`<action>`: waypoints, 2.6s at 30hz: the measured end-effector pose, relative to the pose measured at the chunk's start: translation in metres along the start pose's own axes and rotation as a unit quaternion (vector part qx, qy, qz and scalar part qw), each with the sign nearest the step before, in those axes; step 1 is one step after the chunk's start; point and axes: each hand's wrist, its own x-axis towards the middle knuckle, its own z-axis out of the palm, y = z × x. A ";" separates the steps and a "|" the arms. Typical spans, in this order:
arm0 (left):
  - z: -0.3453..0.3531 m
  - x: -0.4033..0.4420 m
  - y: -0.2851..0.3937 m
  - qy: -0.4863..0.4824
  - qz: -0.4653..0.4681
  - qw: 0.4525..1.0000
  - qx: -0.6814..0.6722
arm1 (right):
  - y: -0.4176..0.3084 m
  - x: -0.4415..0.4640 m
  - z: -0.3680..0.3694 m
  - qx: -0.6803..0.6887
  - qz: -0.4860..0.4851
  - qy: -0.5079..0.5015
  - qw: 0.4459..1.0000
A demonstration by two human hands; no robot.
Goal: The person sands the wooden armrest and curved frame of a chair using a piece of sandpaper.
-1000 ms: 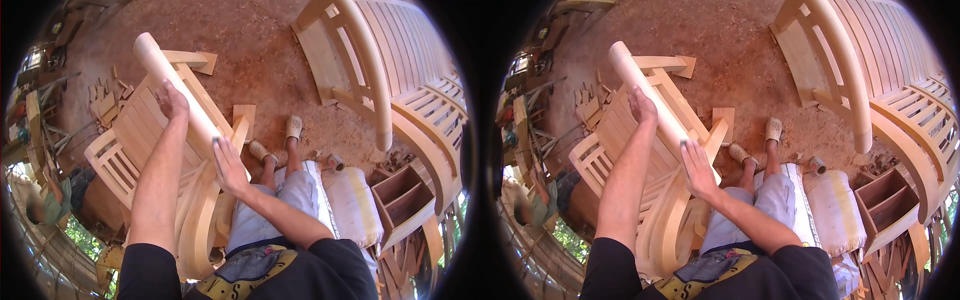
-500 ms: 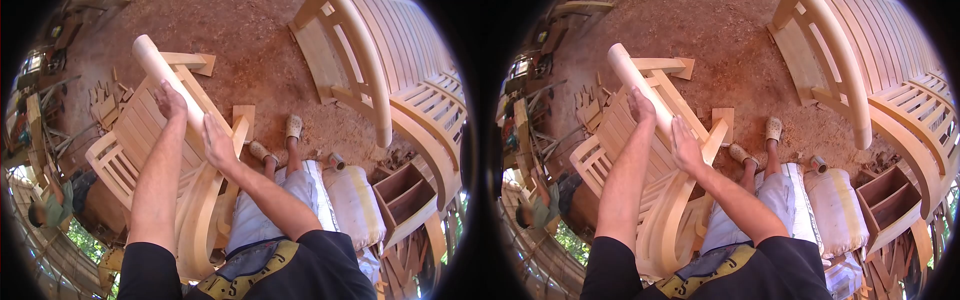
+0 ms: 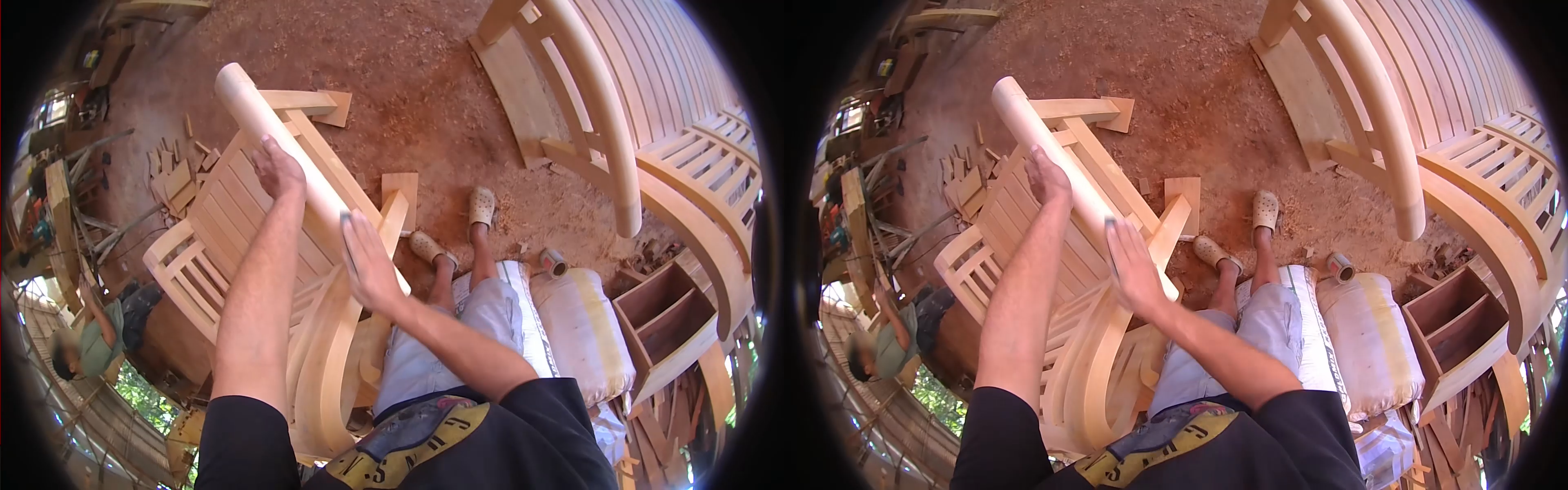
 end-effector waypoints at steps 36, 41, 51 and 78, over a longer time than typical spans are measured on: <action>0.019 0.045 -0.085 -0.182 -0.206 0.876 -0.397 | 0.000 0.042 0.012 -0.040 -0.033 -0.063 0.997; 0.022 0.048 -0.096 -0.129 -0.188 0.897 -0.379 | 0.006 0.107 0.037 0.050 0.033 -0.030 0.998; 0.009 0.044 -0.086 -0.107 -0.151 0.967 -0.175 | 0.000 0.099 0.031 0.003 -0.023 -0.016 1.000; 0.030 0.063 -0.127 -0.115 -0.092 0.958 -0.246 | -0.003 0.165 0.045 0.116 0.023 -0.008 0.993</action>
